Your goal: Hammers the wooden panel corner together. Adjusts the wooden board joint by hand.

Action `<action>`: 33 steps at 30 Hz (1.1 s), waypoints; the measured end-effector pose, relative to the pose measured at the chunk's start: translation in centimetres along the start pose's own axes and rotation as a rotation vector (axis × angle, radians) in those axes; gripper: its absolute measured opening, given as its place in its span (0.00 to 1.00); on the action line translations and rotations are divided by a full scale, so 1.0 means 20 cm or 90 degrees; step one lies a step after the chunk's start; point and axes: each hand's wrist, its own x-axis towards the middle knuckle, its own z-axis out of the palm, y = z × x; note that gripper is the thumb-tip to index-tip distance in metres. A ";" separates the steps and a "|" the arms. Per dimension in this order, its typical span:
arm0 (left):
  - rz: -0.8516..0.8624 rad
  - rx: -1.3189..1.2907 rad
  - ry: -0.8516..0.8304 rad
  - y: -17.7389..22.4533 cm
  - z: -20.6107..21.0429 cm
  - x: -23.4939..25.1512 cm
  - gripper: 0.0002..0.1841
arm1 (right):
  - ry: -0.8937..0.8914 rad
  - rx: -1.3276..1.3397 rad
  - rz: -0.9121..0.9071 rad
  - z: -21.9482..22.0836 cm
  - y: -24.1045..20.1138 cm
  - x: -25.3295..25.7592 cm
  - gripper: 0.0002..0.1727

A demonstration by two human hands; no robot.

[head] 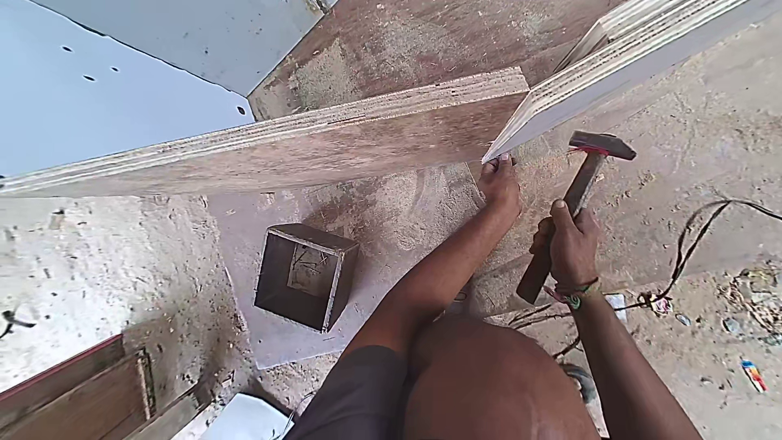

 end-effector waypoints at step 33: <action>-0.020 0.065 -0.359 0.86 -0.67 -0.68 0.14 | 0.108 -0.584 -0.136 -0.46 -0.28 0.21 0.34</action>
